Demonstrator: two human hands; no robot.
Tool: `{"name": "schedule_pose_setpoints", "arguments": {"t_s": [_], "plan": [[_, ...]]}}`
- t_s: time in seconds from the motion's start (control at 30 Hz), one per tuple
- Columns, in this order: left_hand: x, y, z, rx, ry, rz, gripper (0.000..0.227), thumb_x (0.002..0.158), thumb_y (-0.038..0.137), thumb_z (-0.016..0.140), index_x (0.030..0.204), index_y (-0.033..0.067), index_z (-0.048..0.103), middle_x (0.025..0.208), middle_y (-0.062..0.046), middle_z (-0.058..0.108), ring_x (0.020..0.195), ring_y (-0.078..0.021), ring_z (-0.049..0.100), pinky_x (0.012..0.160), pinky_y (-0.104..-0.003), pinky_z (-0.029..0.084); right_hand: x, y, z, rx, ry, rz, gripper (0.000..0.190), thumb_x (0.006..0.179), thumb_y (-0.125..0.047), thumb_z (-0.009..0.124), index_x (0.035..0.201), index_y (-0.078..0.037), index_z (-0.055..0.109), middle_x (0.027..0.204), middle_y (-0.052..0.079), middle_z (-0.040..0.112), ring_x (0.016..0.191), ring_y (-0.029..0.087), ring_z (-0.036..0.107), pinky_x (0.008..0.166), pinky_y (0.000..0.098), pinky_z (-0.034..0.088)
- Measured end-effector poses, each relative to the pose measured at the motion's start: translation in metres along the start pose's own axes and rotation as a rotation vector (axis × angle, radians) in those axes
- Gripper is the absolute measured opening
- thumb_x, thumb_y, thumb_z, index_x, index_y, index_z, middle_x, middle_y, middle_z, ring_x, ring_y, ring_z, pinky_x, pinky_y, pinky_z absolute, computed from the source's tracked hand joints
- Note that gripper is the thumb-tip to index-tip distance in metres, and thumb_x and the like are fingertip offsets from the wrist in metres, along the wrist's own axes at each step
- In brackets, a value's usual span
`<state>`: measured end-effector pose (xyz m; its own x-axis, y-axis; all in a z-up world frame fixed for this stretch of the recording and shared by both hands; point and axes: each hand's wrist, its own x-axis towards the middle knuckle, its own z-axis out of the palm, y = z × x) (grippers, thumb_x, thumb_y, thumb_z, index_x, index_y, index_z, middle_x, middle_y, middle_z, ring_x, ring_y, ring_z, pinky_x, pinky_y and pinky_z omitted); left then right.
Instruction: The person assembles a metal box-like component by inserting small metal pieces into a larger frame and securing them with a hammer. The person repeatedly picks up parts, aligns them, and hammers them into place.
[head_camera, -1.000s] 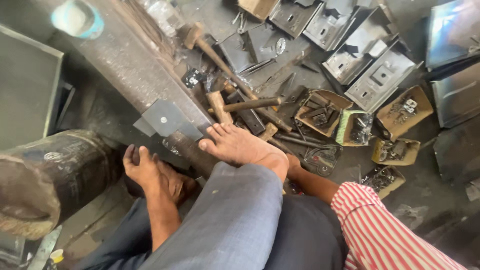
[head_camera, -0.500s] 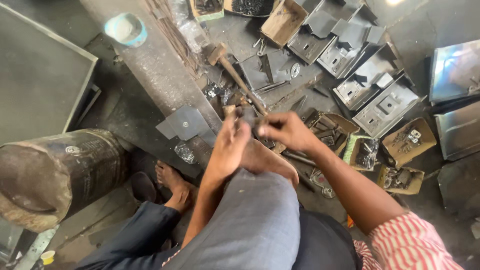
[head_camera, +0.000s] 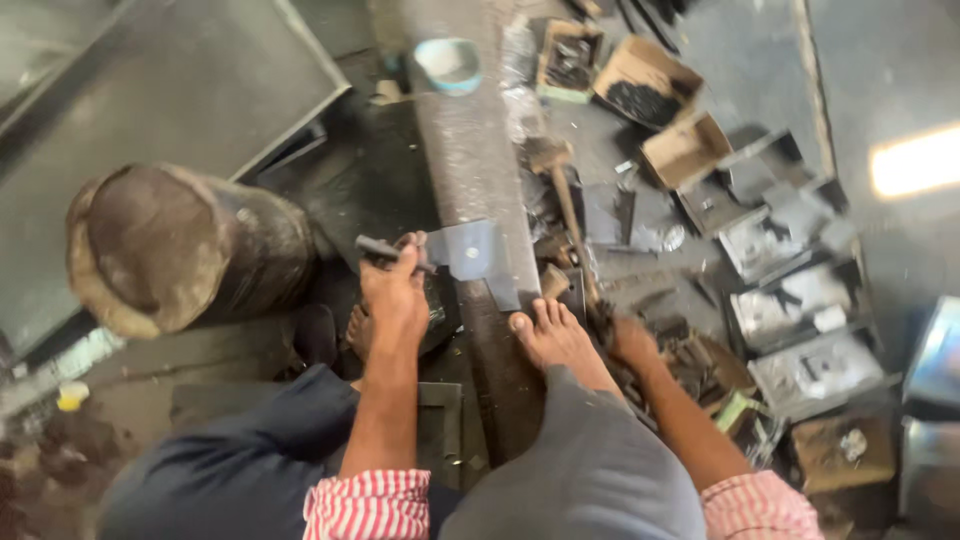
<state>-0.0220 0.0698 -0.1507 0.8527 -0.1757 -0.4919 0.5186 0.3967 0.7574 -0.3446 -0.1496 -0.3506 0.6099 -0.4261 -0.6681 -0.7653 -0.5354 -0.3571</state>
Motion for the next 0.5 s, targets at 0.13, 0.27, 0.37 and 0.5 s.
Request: {"name": "schedule_pose_setpoints", "arguments": {"t_s": [0.13, 0.27, 0.37, 0.5], "plan": [[0.0, -0.015, -0.011, 0.018, 0.065, -0.067, 0.02, 0.091, -0.003, 0.072, 0.108, 0.0014, 0.061, 0.095, -0.011, 0.072, 0.081, -0.0253, 0.075, 0.068, -0.036, 0.061, -0.015, -0.014, -0.029, 0.19, -0.029, -0.106, 0.074, 0.068, -0.037, 0.081, 0.129, -0.003, 0.056, 0.117, 0.027, 0.07, 0.109, 0.042, 0.069, 0.092, 0.0492, 0.055], [-0.004, -0.026, -0.002, 0.064, 0.029, -0.013, 0.024, 0.092, -0.002, 0.07, 0.114, -0.0021, 0.062, 0.102, -0.014, 0.073, 0.086, -0.0247, 0.075, 0.071, -0.037, 0.063, -0.025, -0.033, -0.066, -0.119, 0.056, 0.207, 0.068, 0.086, -0.049, 0.069, 0.132, -0.001, 0.055, 0.108, 0.032, 0.072, 0.103, 0.048, 0.069, 0.09, 0.0533, 0.055], [-0.003, -0.03, 0.003, 0.102, -0.088, 0.004, 0.028, 0.095, 0.003, 0.063, 0.123, 0.002, 0.058, 0.112, -0.011, 0.073, 0.093, -0.0217, 0.074, 0.074, -0.034, 0.063, -0.046, -0.035, -0.096, -0.161, 0.102, 0.196, 0.058, 0.088, -0.051, 0.065, 0.123, -0.004, 0.064, 0.11, 0.03, 0.073, 0.106, 0.047, 0.069, 0.091, 0.0542, 0.054], [0.001, -0.024, 0.017, 0.191, -0.255, 0.093, 0.032, 0.097, 0.007, 0.058, 0.128, 0.0044, 0.052, 0.124, -0.009, 0.071, 0.106, -0.0184, 0.073, 0.081, -0.035, 0.062, -0.081, -0.043, -0.133, -0.209, 0.305, 0.354, 0.048, 0.09, -0.044, 0.065, 0.124, -0.01, 0.067, 0.11, 0.027, 0.073, 0.107, 0.049, 0.068, 0.089, 0.0582, 0.052]]}}
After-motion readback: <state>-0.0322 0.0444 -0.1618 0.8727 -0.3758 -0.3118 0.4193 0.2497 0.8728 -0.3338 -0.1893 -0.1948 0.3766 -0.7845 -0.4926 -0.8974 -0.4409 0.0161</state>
